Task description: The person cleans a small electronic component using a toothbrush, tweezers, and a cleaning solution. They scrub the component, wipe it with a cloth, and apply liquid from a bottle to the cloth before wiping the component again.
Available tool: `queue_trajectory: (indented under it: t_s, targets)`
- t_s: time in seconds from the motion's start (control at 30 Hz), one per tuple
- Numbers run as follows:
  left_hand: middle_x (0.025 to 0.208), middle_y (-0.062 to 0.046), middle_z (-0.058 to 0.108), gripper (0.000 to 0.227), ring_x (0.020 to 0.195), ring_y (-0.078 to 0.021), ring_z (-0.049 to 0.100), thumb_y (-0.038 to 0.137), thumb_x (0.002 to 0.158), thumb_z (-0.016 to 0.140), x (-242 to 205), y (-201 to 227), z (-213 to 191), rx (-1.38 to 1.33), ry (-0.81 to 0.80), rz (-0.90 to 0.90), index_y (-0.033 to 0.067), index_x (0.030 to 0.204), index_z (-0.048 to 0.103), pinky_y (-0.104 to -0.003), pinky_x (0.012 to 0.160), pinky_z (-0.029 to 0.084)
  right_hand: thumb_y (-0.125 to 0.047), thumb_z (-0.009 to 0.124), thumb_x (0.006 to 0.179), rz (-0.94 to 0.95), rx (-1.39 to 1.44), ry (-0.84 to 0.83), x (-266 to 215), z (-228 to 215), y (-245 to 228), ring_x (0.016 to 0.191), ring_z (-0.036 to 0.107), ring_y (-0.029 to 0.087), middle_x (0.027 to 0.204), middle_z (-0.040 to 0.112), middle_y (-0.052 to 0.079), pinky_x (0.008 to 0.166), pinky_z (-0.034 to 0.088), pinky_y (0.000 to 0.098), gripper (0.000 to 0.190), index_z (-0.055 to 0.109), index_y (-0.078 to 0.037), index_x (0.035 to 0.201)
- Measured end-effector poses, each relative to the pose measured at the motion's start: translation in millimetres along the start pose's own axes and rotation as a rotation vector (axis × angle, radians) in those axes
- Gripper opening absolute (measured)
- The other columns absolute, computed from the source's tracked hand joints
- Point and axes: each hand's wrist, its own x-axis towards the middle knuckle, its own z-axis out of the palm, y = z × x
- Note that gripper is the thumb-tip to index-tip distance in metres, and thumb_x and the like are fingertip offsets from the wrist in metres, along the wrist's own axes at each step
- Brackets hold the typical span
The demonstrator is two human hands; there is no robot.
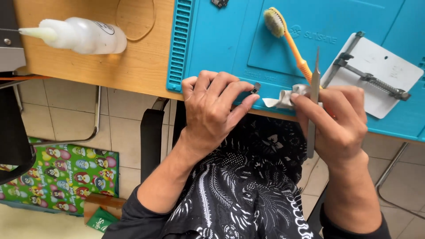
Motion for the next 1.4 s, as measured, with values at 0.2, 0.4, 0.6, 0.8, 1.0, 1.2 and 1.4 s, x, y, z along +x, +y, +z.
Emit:
queue_trajectory:
  t_s: [0.2, 0.4, 0.6, 0.8, 1.0, 1.2, 1.4]
  targets:
    - [0.104, 0.004, 0.069, 0.024, 0.093, -0.0206, 0.060, 0.033, 0.095, 0.078, -8, -3, -2, -0.042, -0.038, -0.034, 0.0209, 0.115, 0.074, -0.039, 0.087, 0.031, 0.024, 0.077, 0.103, 0.054, 0.091, 0.068, -6, 8, 6, 0.083, 0.053, 0.035, 0.096, 0.065, 0.019, 0.080, 0.046, 0.0436, 0.022, 0.078, 0.003, 0.109]
    - [0.122, -0.004, 0.044, 0.037, 0.109, -0.0194, 0.051, 0.017, 0.090, 0.072, -13, -33, -24, -0.290, 0.572, -0.289, 0.0110, 0.121, 0.053, -0.033, 0.097, 0.048, 0.036, 0.070, 0.095, 0.075, 0.121, 0.167, -11, 12, 6, 0.085, 0.059, 0.036, 0.099, 0.065, 0.022, 0.080, 0.049, 0.0447, 0.034, 0.076, 0.005, 0.109]
    - [0.178, 0.000, 0.026, 0.085, 0.166, -0.0339, 0.051, 0.043, 0.109, 0.079, -29, -110, -47, -0.220, 0.549, -0.513, 0.0244, 0.169, 0.022, -0.050, 0.142, 0.045, 0.031, 0.069, 0.094, 0.062, 0.082, 0.175, -9, 13, 5, 0.085, 0.058, 0.035, 0.099, 0.067, 0.020, 0.079, 0.050, 0.0441, 0.033, 0.076, 0.003, 0.110]
    - [0.138, -0.019, 0.047, 0.044, 0.131, -0.0377, 0.054, 0.025, 0.110, 0.067, -6, -96, -68, -0.141, 0.185, -0.187, 0.0049, 0.144, 0.048, -0.046, 0.115, 0.053, 0.025, 0.075, 0.098, 0.031, 0.025, 0.162, -6, 15, 4, 0.082, 0.055, 0.033, 0.097, 0.067, 0.018, 0.077, 0.050, 0.0432, 0.026, 0.078, 0.001, 0.108]
    - [0.124, -0.018, 0.050, 0.043, 0.112, -0.0332, 0.059, -0.005, 0.104, 0.082, 3, -71, -78, 0.110, -0.148, 0.210, 0.0061, 0.140, 0.062, -0.044, 0.097, 0.058, 0.023, 0.077, 0.097, 0.042, 0.003, 0.155, -10, 17, 6, 0.082, 0.053, 0.033, 0.096, 0.065, 0.015, 0.076, 0.050, 0.0423, 0.026, 0.079, -0.001, 0.108]
    - [0.120, -0.017, 0.050, 0.036, 0.112, -0.0328, 0.059, -0.014, 0.105, 0.066, 14, -61, -88, 0.180, -0.227, 0.277, 0.0058, 0.135, 0.065, -0.047, 0.098, 0.055, 0.022, 0.080, 0.097, 0.036, -0.009, 0.158, -9, 17, 7, 0.081, 0.053, 0.032, 0.095, 0.066, 0.015, 0.075, 0.050, 0.0418, 0.025, 0.079, -0.001, 0.107]
    - [0.121, -0.017, 0.051, 0.037, 0.112, -0.0334, 0.059, -0.015, 0.105, 0.064, 15, -62, -87, 0.185, -0.239, 0.292, 0.0062, 0.136, 0.064, -0.047, 0.098, 0.055, 0.020, 0.083, 0.098, 0.038, -0.018, 0.156, -9, 17, 6, 0.080, 0.052, 0.032, 0.093, 0.063, 0.014, 0.075, 0.049, 0.0417, 0.023, 0.079, -0.001, 0.106]
